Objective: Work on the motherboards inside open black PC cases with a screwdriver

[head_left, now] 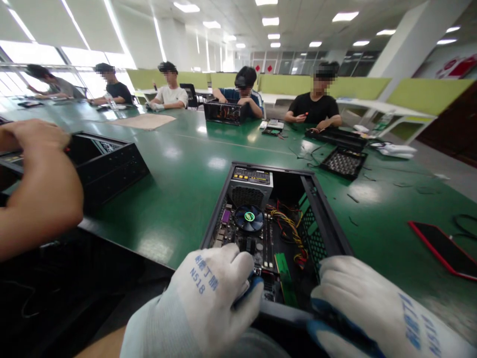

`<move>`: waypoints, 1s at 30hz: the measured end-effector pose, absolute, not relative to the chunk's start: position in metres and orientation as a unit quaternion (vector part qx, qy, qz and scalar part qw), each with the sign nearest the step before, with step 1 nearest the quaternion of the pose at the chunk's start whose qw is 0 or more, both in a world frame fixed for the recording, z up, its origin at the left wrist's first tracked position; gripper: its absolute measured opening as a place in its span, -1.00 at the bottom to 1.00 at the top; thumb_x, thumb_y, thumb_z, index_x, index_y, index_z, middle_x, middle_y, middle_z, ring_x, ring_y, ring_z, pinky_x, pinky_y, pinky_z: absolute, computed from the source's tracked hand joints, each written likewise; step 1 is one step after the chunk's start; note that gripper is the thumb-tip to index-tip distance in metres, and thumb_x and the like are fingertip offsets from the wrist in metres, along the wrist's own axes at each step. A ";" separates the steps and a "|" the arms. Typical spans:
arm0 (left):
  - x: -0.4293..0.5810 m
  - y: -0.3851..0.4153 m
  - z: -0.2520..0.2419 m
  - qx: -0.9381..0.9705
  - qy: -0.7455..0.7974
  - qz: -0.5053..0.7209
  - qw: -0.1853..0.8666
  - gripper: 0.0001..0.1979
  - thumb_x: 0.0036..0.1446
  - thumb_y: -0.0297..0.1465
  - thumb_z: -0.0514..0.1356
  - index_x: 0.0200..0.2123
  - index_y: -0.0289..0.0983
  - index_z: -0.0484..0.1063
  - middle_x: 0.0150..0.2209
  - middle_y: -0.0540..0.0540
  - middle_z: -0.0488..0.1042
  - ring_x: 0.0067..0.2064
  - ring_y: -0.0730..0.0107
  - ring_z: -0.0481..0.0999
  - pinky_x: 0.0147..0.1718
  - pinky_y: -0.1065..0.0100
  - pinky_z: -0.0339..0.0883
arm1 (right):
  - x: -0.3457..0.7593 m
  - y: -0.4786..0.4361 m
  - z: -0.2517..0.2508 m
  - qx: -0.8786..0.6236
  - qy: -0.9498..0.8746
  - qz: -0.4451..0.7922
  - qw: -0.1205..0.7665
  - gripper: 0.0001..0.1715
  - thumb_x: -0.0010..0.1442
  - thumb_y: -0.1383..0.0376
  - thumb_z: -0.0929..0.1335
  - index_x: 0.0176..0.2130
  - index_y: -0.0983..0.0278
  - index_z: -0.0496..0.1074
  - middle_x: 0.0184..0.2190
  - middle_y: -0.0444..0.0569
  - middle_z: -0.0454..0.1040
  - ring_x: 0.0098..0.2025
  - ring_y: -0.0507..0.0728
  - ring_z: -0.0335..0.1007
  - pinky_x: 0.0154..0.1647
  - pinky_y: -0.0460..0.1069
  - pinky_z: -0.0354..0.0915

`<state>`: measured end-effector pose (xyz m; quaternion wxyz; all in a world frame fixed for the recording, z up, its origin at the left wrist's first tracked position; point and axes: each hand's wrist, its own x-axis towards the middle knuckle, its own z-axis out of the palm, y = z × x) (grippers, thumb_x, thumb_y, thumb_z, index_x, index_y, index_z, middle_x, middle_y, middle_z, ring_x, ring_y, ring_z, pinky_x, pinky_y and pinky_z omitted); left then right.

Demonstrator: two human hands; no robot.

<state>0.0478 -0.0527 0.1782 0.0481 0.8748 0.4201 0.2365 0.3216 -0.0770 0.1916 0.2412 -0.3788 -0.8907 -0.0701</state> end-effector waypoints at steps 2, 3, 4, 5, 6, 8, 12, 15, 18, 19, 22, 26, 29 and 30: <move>0.047 -0.053 0.178 0.873 0.423 0.238 0.051 -0.79 0.32 -0.29 0.18 -0.38 -0.14 0.25 -0.42 0.02 0.39 -0.48 0.35 0.39 -0.52 0.27 0.13 | 0.318 -0.057 0.201 -0.373 -0.901 -0.049 0.215 -0.72 0.40 0.04 0.32 -0.22 0.10 0.53 -0.31 0.01 0.60 -0.26 0.25 0.50 -0.25 0.15 0.37; 0.047 -0.053 0.177 0.872 0.425 0.237 0.054 -0.80 0.32 -0.29 0.18 -0.37 -0.14 0.25 -0.41 0.02 0.40 -0.47 0.34 0.40 -0.51 0.27 0.14 | 0.316 -0.045 0.203 -0.375 -0.907 -0.046 0.187 -0.72 0.39 0.03 0.34 -0.21 0.13 0.53 -0.30 0.01 0.59 -0.25 0.25 0.48 -0.23 0.15 0.35; 0.047 -0.053 0.177 0.872 0.426 0.236 0.057 -0.80 0.32 -0.29 0.17 -0.36 -0.14 0.25 -0.41 0.02 0.40 -0.46 0.33 0.41 -0.50 0.26 0.15 | 0.313 -0.032 0.203 -0.379 -0.911 -0.053 0.155 -0.70 0.38 0.01 0.36 -0.21 0.15 0.53 -0.29 0.02 0.58 -0.24 0.25 0.47 -0.20 0.15 0.34; 0.048 -0.053 0.177 0.871 0.427 0.236 0.059 -0.80 0.32 -0.30 0.17 -0.36 -0.14 0.24 -0.40 0.02 0.40 -0.45 0.33 0.41 -0.49 0.26 0.16 | 0.309 -0.018 0.202 -0.380 -0.915 -0.066 0.122 -0.68 0.37 0.00 0.37 -0.21 0.17 0.53 -0.27 0.03 0.58 -0.23 0.25 0.45 -0.17 0.15 0.32; 0.048 -0.053 0.176 0.870 0.427 0.238 0.059 -0.80 0.32 -0.30 0.16 -0.36 -0.14 0.24 -0.40 0.02 0.40 -0.45 0.34 0.41 -0.49 0.27 0.15 | 0.305 -0.004 0.200 -0.376 -0.919 -0.082 0.084 -0.67 0.37 -0.01 0.38 -0.20 0.19 0.53 -0.25 0.06 0.58 -0.21 0.26 0.45 -0.15 0.15 0.31; 0.048 -0.054 0.176 0.868 0.429 0.244 0.057 -0.79 0.32 -0.31 0.16 -0.38 -0.15 0.23 -0.42 0.03 0.37 -0.47 0.37 0.37 -0.51 0.28 0.11 | 0.292 0.022 0.195 -0.355 -0.929 -0.103 0.007 -0.63 0.34 -0.01 0.41 -0.16 0.24 0.54 -0.20 0.11 0.58 -0.17 0.28 0.45 -0.12 0.15 0.29; 0.048 -0.053 0.175 0.867 0.430 0.243 0.060 -0.78 0.33 -0.31 0.16 -0.39 -0.15 0.22 -0.43 0.03 0.35 -0.48 0.39 0.34 -0.51 0.29 0.08 | 0.258 0.055 0.186 -0.329 -0.925 -0.105 -0.156 -0.58 0.28 0.01 0.46 -0.09 0.30 0.59 -0.14 0.18 0.61 -0.07 0.34 0.51 -0.10 0.14 0.30; 0.048 -0.053 0.176 0.870 0.429 0.234 0.064 -0.77 0.34 -0.30 0.16 -0.39 -0.15 0.22 -0.43 0.03 0.36 -0.47 0.38 0.35 -0.50 0.27 0.08 | 0.235 0.067 0.178 -0.313 -0.915 -0.106 -0.230 -0.73 0.30 0.17 0.44 -0.14 0.31 0.62 -0.17 0.18 0.64 -0.09 0.35 0.56 -0.16 0.13 0.31; 0.048 -0.053 0.176 0.871 0.430 0.227 0.064 -0.77 0.34 -0.29 0.16 -0.39 -0.15 0.22 -0.43 0.03 0.36 -0.47 0.37 0.35 -0.50 0.25 0.08 | 0.224 0.073 0.171 -0.298 -0.917 -0.104 -0.242 -0.80 0.30 0.37 0.37 -0.17 0.32 0.63 -0.20 0.15 0.66 -0.14 0.30 0.60 -0.19 0.10 0.31; 0.048 -0.053 0.176 0.871 0.430 0.227 0.063 -0.77 0.34 -0.29 0.16 -0.39 -0.15 0.22 -0.43 0.03 0.36 -0.47 0.37 0.36 -0.50 0.25 0.08 | 0.224 0.074 0.171 -0.294 -0.920 -0.102 -0.240 -0.78 0.31 0.39 0.35 -0.16 0.32 0.63 -0.20 0.14 0.67 -0.14 0.29 0.60 -0.18 0.10 0.31; 0.048 -0.053 0.176 0.869 0.430 0.237 0.061 -0.77 0.32 -0.30 0.17 -0.40 -0.15 0.22 -0.44 0.04 0.36 -0.48 0.38 0.36 -0.51 0.25 0.09 | 0.230 0.074 0.176 -0.280 -0.926 -0.096 -0.234 -0.76 0.30 0.38 0.35 -0.12 0.32 0.63 -0.16 0.13 0.67 -0.09 0.29 0.60 -0.15 0.10 0.32; 0.048 -0.052 0.177 0.869 0.429 0.241 0.059 -0.77 0.31 -0.30 0.18 -0.40 -0.14 0.22 -0.44 0.03 0.38 -0.48 0.38 0.37 -0.53 0.24 0.08 | 0.249 0.064 0.189 -0.300 -0.929 -0.090 -0.198 -0.77 0.22 0.32 0.41 -0.14 0.28 0.64 -0.19 0.12 0.66 -0.11 0.30 0.60 -0.15 0.10 0.32; 0.048 -0.052 0.176 0.869 0.430 0.239 0.061 -0.78 0.32 -0.27 0.17 -0.38 -0.14 0.23 -0.42 0.03 0.38 -0.48 0.36 0.37 -0.52 0.25 0.07 | 0.266 0.060 0.196 -0.345 -0.914 -0.089 -0.195 -0.80 0.20 0.29 0.41 -0.20 0.24 0.65 -0.24 0.09 0.67 -0.16 0.30 0.61 -0.16 0.10 0.32; 0.048 -0.051 0.176 0.869 0.430 0.237 0.064 -0.78 0.32 -0.28 0.16 -0.38 -0.14 0.23 -0.42 0.03 0.38 -0.48 0.35 0.37 -0.52 0.25 0.08 | 0.271 0.061 0.198 -0.360 -0.906 -0.092 -0.202 -0.81 0.20 0.28 0.41 -0.21 0.24 0.65 -0.24 0.10 0.67 -0.16 0.30 0.61 -0.16 0.10 0.33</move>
